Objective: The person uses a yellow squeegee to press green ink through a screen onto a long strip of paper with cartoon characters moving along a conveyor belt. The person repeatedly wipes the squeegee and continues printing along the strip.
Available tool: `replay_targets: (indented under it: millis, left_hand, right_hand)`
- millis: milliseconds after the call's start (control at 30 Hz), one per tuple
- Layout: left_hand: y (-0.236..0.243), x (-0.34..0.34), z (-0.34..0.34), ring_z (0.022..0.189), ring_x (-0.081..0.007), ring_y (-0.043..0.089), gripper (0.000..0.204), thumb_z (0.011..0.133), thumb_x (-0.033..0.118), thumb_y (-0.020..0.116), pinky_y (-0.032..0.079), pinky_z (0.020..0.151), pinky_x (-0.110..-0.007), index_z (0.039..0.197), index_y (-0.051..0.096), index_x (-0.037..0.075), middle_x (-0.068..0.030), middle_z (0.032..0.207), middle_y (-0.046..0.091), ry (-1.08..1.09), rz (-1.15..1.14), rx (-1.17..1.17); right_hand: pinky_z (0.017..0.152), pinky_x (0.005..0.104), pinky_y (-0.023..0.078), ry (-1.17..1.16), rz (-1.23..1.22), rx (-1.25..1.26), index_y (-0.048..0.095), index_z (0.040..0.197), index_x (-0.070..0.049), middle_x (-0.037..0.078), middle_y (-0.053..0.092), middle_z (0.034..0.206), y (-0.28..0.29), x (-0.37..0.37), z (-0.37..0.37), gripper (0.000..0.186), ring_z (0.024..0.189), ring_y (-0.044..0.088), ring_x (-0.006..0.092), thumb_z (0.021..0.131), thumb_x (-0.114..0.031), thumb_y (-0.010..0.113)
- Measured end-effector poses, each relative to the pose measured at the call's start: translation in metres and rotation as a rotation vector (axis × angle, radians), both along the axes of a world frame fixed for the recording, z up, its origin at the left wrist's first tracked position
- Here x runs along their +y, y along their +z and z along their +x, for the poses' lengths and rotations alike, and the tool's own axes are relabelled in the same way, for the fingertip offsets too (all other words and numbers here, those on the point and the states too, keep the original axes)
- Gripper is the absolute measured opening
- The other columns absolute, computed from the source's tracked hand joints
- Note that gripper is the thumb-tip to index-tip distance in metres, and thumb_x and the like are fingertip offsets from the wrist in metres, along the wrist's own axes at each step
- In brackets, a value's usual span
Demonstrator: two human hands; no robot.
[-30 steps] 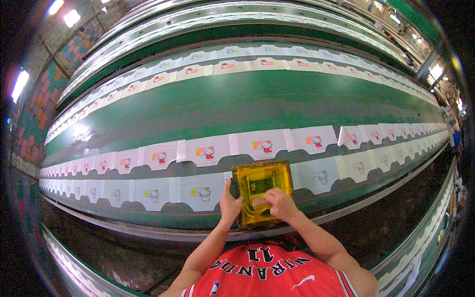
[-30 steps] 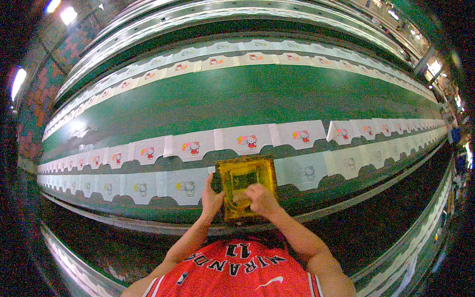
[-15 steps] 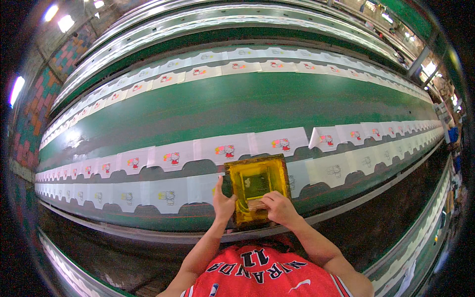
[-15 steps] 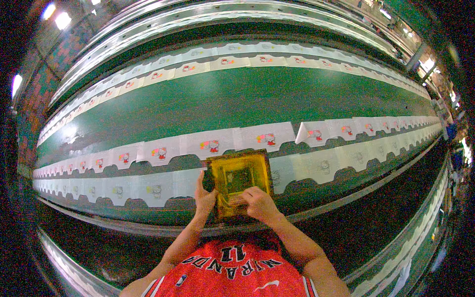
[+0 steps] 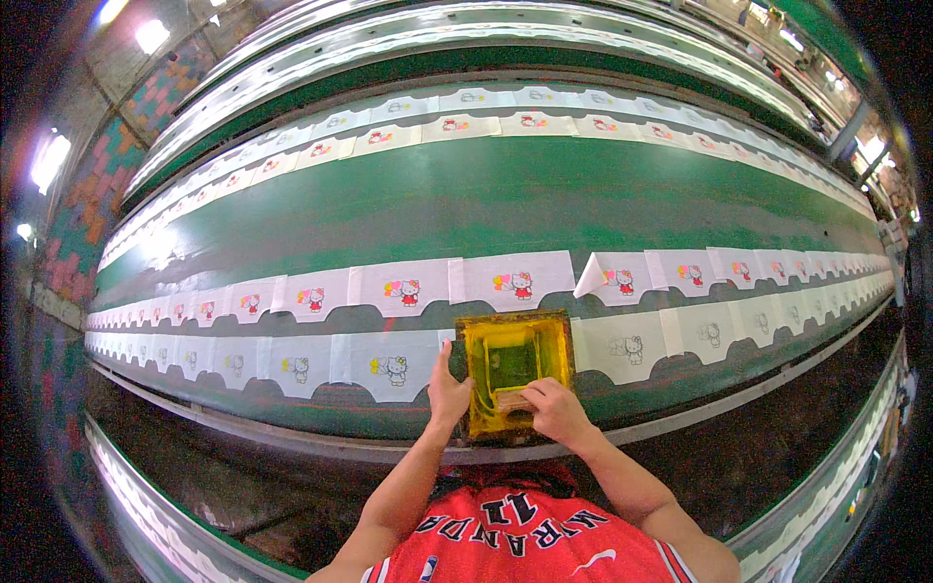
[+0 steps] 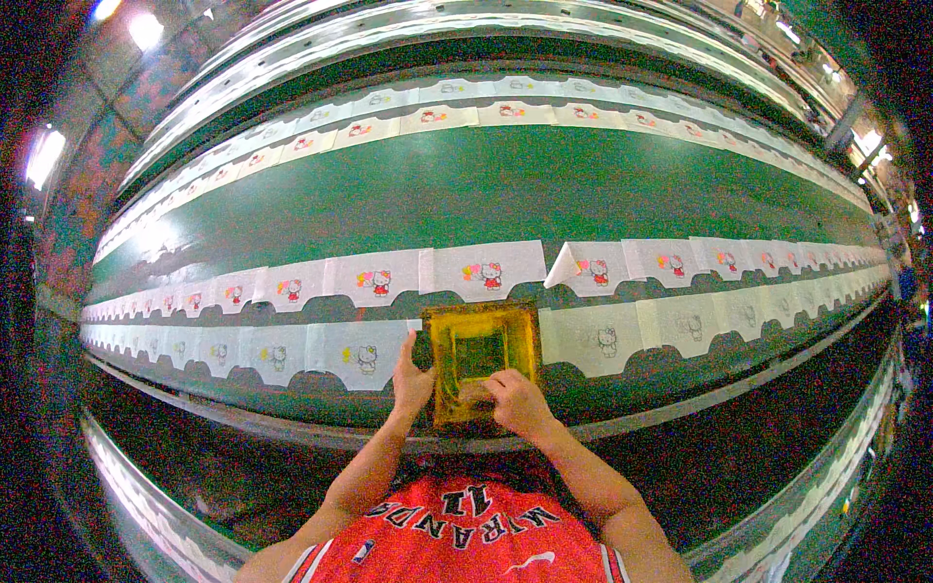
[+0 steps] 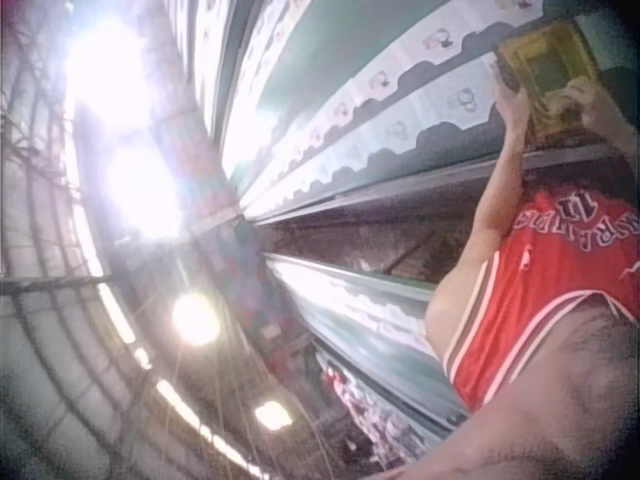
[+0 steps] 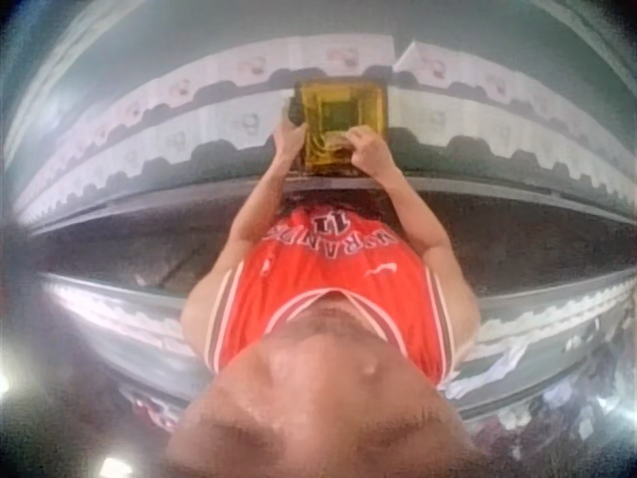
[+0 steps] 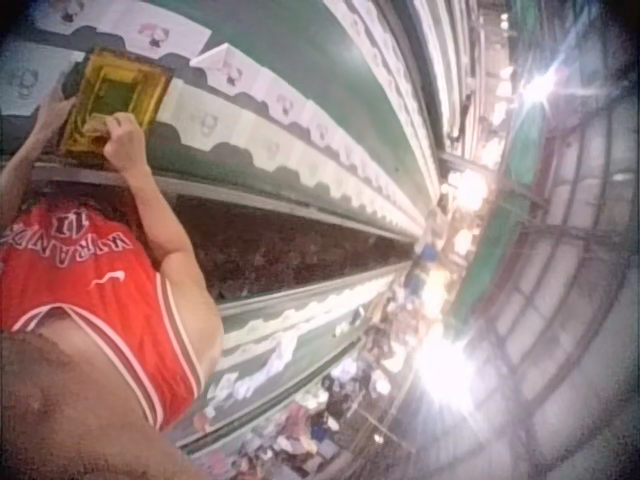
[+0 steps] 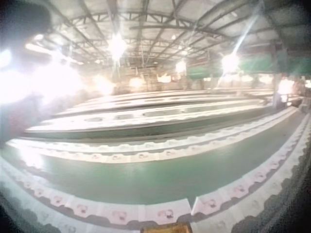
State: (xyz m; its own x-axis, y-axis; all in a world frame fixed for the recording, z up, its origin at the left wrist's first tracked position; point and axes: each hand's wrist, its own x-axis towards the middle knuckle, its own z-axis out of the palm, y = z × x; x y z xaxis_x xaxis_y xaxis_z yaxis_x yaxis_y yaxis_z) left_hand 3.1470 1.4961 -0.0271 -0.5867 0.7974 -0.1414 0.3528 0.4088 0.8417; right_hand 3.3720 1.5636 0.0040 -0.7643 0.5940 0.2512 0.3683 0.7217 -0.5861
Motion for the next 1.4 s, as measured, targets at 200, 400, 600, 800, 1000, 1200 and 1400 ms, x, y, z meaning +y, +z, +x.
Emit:
replay_targets:
  millis: [200,400,600,800,1000,1200,1400]
  left_hand:
    - [-0.001,0.000,0.000,0.138,-0.0349,0.048,0.090,0.075,0.004,0.074,0.041,0.111,-0.040,0.155,0.033,0.008,-0.0206,0.150,0.049,-0.016,-0.036,0.020]
    - [0.003,0.000,-0.003,0.137,-0.0359,0.049,0.090,0.074,0.003,0.074,0.042,0.110,-0.039,0.155,0.034,0.006,-0.0226,0.148,0.050,-0.027,-0.035,0.028]
    - [-0.004,-0.001,-0.006,0.134,-0.0371,0.051,0.089,0.073,0.003,0.073,0.042,0.109,-0.039,0.154,0.036,0.004,-0.0238,0.147,0.050,-0.043,0.022,0.004]
    - [-0.008,0.001,-0.006,0.134,-0.0383,0.051,0.089,0.074,0.007,0.075,0.041,0.110,-0.041,0.153,0.036,0.004,-0.0242,0.146,0.051,-0.056,0.039,0.012]
    - [-0.002,-0.001,-0.003,0.134,-0.0367,0.051,0.087,0.075,0.005,0.076,0.041,0.110,-0.041,0.153,0.037,0.006,-0.0228,0.145,0.052,-0.011,-0.024,-0.019]
    - [-0.008,0.002,0.007,0.136,-0.0330,0.050,0.085,0.075,0.001,0.074,0.042,0.110,-0.039,0.152,0.039,0.006,-0.0215,0.147,0.051,0.008,0.124,-0.036]
    - [0.011,0.038,0.067,0.138,-0.0297,0.049,0.086,0.073,-0.003,0.072,0.041,0.110,-0.037,0.152,0.039,0.004,-0.0199,0.149,0.050,-0.026,0.218,-0.008]
  right_hand:
    - [0.090,0.0420,0.054,0.019,-0.033,-0.049,0.067,0.104,-0.002,0.016,0.067,0.105,0.005,-0.005,0.008,0.035,0.101,0.063,0.0355,0.069,-0.002,0.062]
    - [0.086,0.0438,0.053,0.067,-0.013,0.011,0.066,0.105,0.000,0.014,0.064,0.102,0.003,-0.022,0.019,0.037,0.096,0.062,0.0356,0.069,0.002,0.061]
    - [0.087,0.0446,0.051,0.034,0.067,0.069,0.067,0.100,0.000,0.015,0.064,0.095,-0.012,0.029,-0.027,0.032,0.095,0.062,0.0372,0.069,0.004,0.059]
    - [0.082,0.0456,0.051,-0.040,0.014,0.047,0.065,0.094,-0.001,0.016,0.065,0.092,-0.007,0.094,-0.067,0.024,0.093,0.060,0.0378,0.070,0.001,0.062]
    - [0.087,0.0431,0.052,0.031,0.015,-0.044,0.065,0.100,-0.003,0.014,0.064,0.102,-0.010,0.006,-0.014,0.031,0.098,0.061,0.0343,0.069,0.000,0.063]
    - [0.094,0.0421,0.051,0.049,-0.033,-0.040,0.064,0.102,-0.003,0.014,0.065,0.104,0.004,0.000,0.008,0.035,0.103,0.061,0.0351,0.067,-0.004,0.063]
    - [0.095,0.0421,0.052,0.007,0.013,-0.062,0.064,0.102,-0.003,0.014,0.065,0.104,0.032,0.031,0.066,0.034,0.104,0.061,0.0348,0.068,-0.003,0.063]
